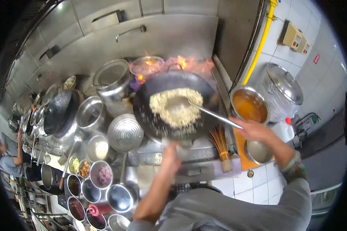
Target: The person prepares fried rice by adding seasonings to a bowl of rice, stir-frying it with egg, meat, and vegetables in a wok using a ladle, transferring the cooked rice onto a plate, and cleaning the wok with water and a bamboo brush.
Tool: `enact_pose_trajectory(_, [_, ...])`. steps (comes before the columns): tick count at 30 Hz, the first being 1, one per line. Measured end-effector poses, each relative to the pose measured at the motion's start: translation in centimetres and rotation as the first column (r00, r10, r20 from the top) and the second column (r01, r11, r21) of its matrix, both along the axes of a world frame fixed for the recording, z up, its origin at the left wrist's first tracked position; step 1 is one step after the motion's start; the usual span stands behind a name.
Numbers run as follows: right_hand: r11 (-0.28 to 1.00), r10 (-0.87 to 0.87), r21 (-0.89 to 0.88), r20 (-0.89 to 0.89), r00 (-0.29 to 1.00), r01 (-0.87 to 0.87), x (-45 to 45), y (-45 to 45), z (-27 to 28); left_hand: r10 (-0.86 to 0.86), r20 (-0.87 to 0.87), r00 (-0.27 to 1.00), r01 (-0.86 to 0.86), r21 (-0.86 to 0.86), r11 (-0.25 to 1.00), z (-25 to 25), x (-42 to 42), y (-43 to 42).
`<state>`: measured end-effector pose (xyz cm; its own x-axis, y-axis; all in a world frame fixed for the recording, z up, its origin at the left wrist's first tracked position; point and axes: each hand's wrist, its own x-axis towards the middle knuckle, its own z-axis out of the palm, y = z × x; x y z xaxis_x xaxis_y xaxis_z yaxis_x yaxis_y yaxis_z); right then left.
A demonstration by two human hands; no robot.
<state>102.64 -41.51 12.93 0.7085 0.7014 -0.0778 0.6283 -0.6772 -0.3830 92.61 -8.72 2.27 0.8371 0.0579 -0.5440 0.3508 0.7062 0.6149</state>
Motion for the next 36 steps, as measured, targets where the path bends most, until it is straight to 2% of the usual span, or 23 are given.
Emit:
enact_pose_trajectory(2, [0.971,0.209,0.05,0.285,0.935,-0.233,1.1,-1.5,4.3,0.091,-0.019,0.996,-0.091,0.002,0.996,5.7,-1.4,-1.0])
enact_pose_trajectory(3, [0.998,-0.066,-0.038,-0.233,0.97,0.059,0.3,-2.0,7.1,0.066,-0.008,0.998,-0.067,-0.082,0.994,6.6,-1.7,-1.2])
enact_pose_trajectory(4, [0.928,-0.373,-0.271,-0.654,0.658,0.256,-1.0,-2.6,8.2,0.04,-0.021,0.999,-0.043,-0.172,0.984,6.7,-3.0,-1.6])
enact_pose_trajectory(5, [0.926,-0.377,-0.269,-0.66,0.65,0.264,-1.5,-2.1,7.6,-0.038,0.008,0.999,0.038,-0.14,0.989,1.1,-0.5,-0.7])
enact_pose_trajectory(7, [0.964,-0.258,-0.098,-0.562,0.785,0.247,0.1,-0.3,4.9,0.096,-0.059,0.994,-0.104,-0.151,0.983,1.5,1.3,-1.5])
enact_pose_trajectory(8, [0.995,0.045,0.097,-0.123,0.991,-0.033,1.6,-1.3,0.1,0.095,-0.044,0.995,-0.101,-0.145,0.984,0.5,0.4,-1.4])
enact_pose_trajectory(9, [0.994,0.043,0.103,-0.111,0.993,-0.031,0.6,-0.9,-0.1,0.012,0.127,0.992,-0.027,0.114,0.993,-1.8,-1.8,-1.4])
enact_pose_trajectory(11, [0.983,-0.129,-0.115,0.102,0.986,0.141,-1.1,0.0,0.4,-0.037,0.168,0.985,-0.006,0.249,0.969,-3.4,-5.4,-2.0])
enact_pose_trajectory(12, [0.997,-0.079,0.009,0.143,0.987,0.078,-1.7,-1.0,1.1,0.026,0.052,0.998,-0.032,0.132,0.991,-1.6,-7.3,-2.1])
enact_pose_trajectory(13, [0.997,-0.082,0.011,0.138,0.987,0.082,-1.7,-1.7,2.0,0.213,0.091,0.973,-0.22,0.077,0.972,1.2,-8.1,-3.3])
enact_pose_trajectory(15, [0.983,-0.117,0.112,-0.216,0.969,0.144,-2.1,-3.4,3.4,-0.019,0.06,0.998,0.022,-0.045,0.999,1.5,-6.8,-0.4])
enact_pose_trajectory(16, [0.987,-0.105,0.083,-0.3,0.948,0.136,-1.4,-4.2,3.4,-0.022,0.037,0.999,0.024,-0.057,0.998,3.6,-4.4,0.2])
enact_pose_trajectory(17, [0.987,-0.104,0.084,-0.291,0.951,0.134,-0.7,-3.5,4.2,-0.024,0.02,1.0,0.026,-0.069,0.997,5.6,-2.2,0.5])
enact_pose_trajectory(19, [0.986,-0.15,-0.105,-0.248,0.957,0.128,-0.4,-1.0,5.1,0.047,-0.076,0.996,-0.056,-0.133,0.99,1.6,2.1,0.6])
enact_pose_trajectory(20, [0.992,-0.127,-0.04,-0.095,0.987,0.124,-0.2,0.0,3.4,0.046,-0.083,0.995,-0.047,-0.01,0.999,2.6,1.8,0.1])
enact_pose_trajectory(24, [0.947,-0.321,-0.019,-0.064,0.945,0.32,-2.7,2.3,1.3,0.041,0.118,0.992,-0.05,0.076,0.996,-2.8,-3.6,-1.0])
enact_pose_trajectory(25, [0.927,-0.341,0.107,-0.159,0.926,0.36,-3.8,1.9,0.9,0.121,0.137,0.983,-0.128,0.048,0.991,-1.9,-4.8,-1.6])
enact_pose_trajectory(26, [0.892,-0.342,0.21,-0.264,0.902,0.399,-4.8,1.8,1.2,0.093,0.193,0.977,-0.103,0.041,0.994,-0.5,-5.0,-1.6])
enact_pose_trajectory(27, [0.899,-0.337,0.184,-0.29,0.896,0.398,-5.8,2.1,2.3,-0.019,0.087,0.996,0.017,0.027,1.0,-0.1,-4.8,-0.7])
enact_pose_trajectory(29, [0.661,-0.327,0.209,-0.784,0.528,0.72,-6.4,4.2,5.9,-0.025,0.014,1.0,0.026,-0.062,0.998,-1.0,-0.8,1.1])
enact_pose_trajectory(31, [0.61,-0.204,0.276,-0.851,0.483,0.743,-5.2,4.8,5.3,0.039,-0.021,0.999,-0.04,-0.045,0.998,-0.1,2.3,0.8])
enact_pose_trajectory(33, [0.558,-0.031,0.222,-0.957,0.288,0.8,-3.5,5.4,4.2,0.101,-0.063,0.993,-0.102,-0.02,0.995,-0.4,3.7,1.0])
enact_pose_trajectory(36, [0.568,-0.082,0.099,-0.981,0.176,0.817,0.8,7.2,-2.1,0.098,-0.017,0.995,-0.099,-0.05,0.994,-2.4,5.1,0.7])
